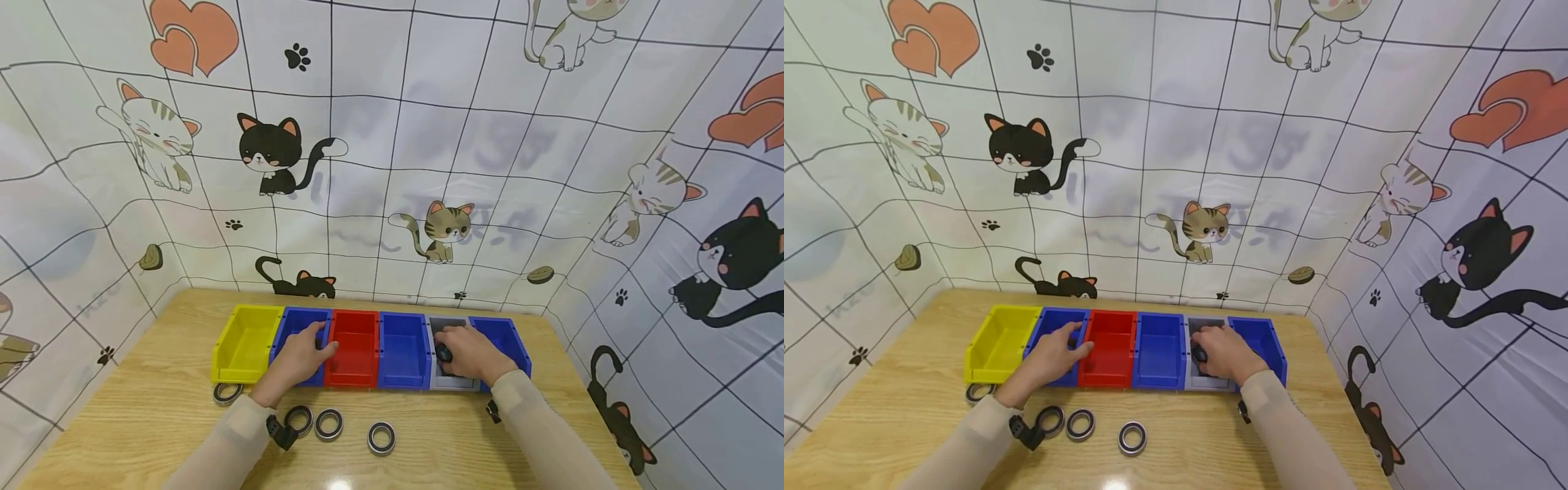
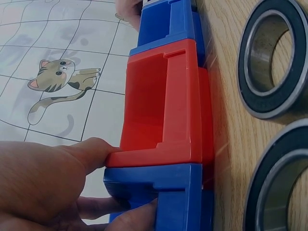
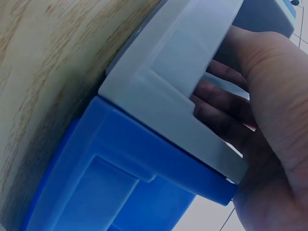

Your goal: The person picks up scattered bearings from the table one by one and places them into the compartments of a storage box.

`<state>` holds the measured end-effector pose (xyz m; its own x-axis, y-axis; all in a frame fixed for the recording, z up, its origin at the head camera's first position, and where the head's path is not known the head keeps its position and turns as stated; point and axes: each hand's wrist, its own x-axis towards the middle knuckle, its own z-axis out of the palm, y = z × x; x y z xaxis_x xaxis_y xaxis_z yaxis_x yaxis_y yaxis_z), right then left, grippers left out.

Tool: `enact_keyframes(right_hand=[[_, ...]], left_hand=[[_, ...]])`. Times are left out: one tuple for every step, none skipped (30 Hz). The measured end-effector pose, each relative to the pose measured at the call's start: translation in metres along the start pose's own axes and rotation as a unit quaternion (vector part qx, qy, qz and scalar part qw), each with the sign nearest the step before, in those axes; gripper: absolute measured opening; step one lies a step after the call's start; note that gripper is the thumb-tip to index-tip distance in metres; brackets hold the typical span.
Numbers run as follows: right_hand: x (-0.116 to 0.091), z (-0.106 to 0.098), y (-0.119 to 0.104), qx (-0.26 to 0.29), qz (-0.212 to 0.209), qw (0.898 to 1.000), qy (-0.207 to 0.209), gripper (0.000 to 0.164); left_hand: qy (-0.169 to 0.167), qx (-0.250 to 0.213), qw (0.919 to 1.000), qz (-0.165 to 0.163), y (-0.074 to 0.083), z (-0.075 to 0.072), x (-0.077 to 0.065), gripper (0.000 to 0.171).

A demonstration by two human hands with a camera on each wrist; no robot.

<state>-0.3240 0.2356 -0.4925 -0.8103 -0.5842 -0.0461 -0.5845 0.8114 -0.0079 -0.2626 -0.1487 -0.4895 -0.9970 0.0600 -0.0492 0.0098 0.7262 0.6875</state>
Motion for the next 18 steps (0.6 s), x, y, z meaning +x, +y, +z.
enact_keyframes(right_hand=[[0.0001,-0.0001,-0.0002,-0.001,0.0,1.0,0.0,0.05],[0.0002,-0.0003,-0.0004,-0.001,-0.001,1.0,-0.001,0.05],[0.0003,-0.0003,-0.0006,-0.002,-0.001,1.0,-0.001,0.05],[0.0001,-0.0001,-0.0007,-0.003,-0.002,1.0,-0.002,0.05],[-0.0001,0.0002,-0.0008,-0.004,-0.002,1.0,-0.002,0.05],[-0.0003,0.0003,-0.0009,-0.004,-0.002,1.0,-0.002,0.049],[-0.0004,0.0005,-0.0011,-0.005,-0.003,1.0,-0.002,0.048],[-0.0006,0.0004,-0.0013,-0.005,-0.003,1.0,-0.002,0.048],[-0.0008,0.0003,-0.0016,-0.004,-0.002,1.0,-0.002,0.047],[-0.001,0.0001,-0.0019,-0.004,-0.002,1.0,-0.002,0.047],[-0.0011,-0.0002,-0.0023,-0.003,-0.001,1.0,-0.002,0.047],[-0.0013,-0.0006,-0.0028,-0.001,0.001,1.0,-0.003,0.047],[-0.0015,-0.0009,-0.0033,0.001,0.002,1.0,-0.003,0.047],[-0.0018,-0.0013,-0.0038,0.003,0.004,1.0,-0.004,0.047],[-0.0022,-0.0017,-0.0043,0.005,0.006,1.0,-0.005,0.048],[-0.0025,-0.0021,-0.0047,0.006,0.007,1.0,-0.005,0.049],[-0.0031,-0.0025,-0.0053,0.008,0.009,1.0,-0.006,0.05],[-0.0037,-0.003,-0.0058,0.008,0.009,1.0,-0.006,0.05]], left_hand=[[0.0,0.0,1.0,0.0,-0.0001,-0.0002,-0.0001,0.072],[0.0,-0.001,1.0,0.001,-0.0002,-0.0003,-0.0002,0.072],[0.0,-0.001,1.0,0.001,-0.0005,-0.0003,-0.0001,0.072],[0.0,-0.001,1.0,0.001,-0.0006,-0.0001,-0.0002,0.072],[0.0,-0.001,1.0,0.002,-0.0006,0.0,-0.0002,0.072],[0.0,-0.001,1.0,0.001,-0.0007,0.0001,-0.0002,0.072],[-0.001,-0.001,1.0,0.001,-0.0008,0.0003,-0.0002,0.072],[-0.001,-0.002,1.0,0.0,-0.0008,0.0005,-0.0002,0.073],[-0.001,-0.002,1.0,0.0,-0.0008,0.0005,-0.0003,0.073],[-0.002,-0.002,1.0,-0.001,-0.0007,0.0006,-0.0003,0.073],[-0.002,-0.003,1.0,-0.002,-0.0008,0.0007,-0.0003,0.073],[-0.002,-0.003,1.0,-0.002,-0.0007,0.0007,-0.0003,0.073],[-0.002,-0.003,1.0,-0.003,-0.0007,0.0008,-0.0002,0.072],[-0.002,-0.003,1.0,-0.003,-0.0006,0.0008,-0.0002,0.072],[-0.002,-0.002,1.0,-0.004,-0.0006,0.0008,-0.0001,0.072],[-0.001,-0.002,1.0,-0.004,-0.0006,0.0008,0.0,0.072],[-0.001,-0.002,1.0,-0.004,-0.0006,0.0008,0.0,0.072],[-0.001,-0.002,1.0,-0.004,-0.0006,0.0008,-0.0001,0.072]])
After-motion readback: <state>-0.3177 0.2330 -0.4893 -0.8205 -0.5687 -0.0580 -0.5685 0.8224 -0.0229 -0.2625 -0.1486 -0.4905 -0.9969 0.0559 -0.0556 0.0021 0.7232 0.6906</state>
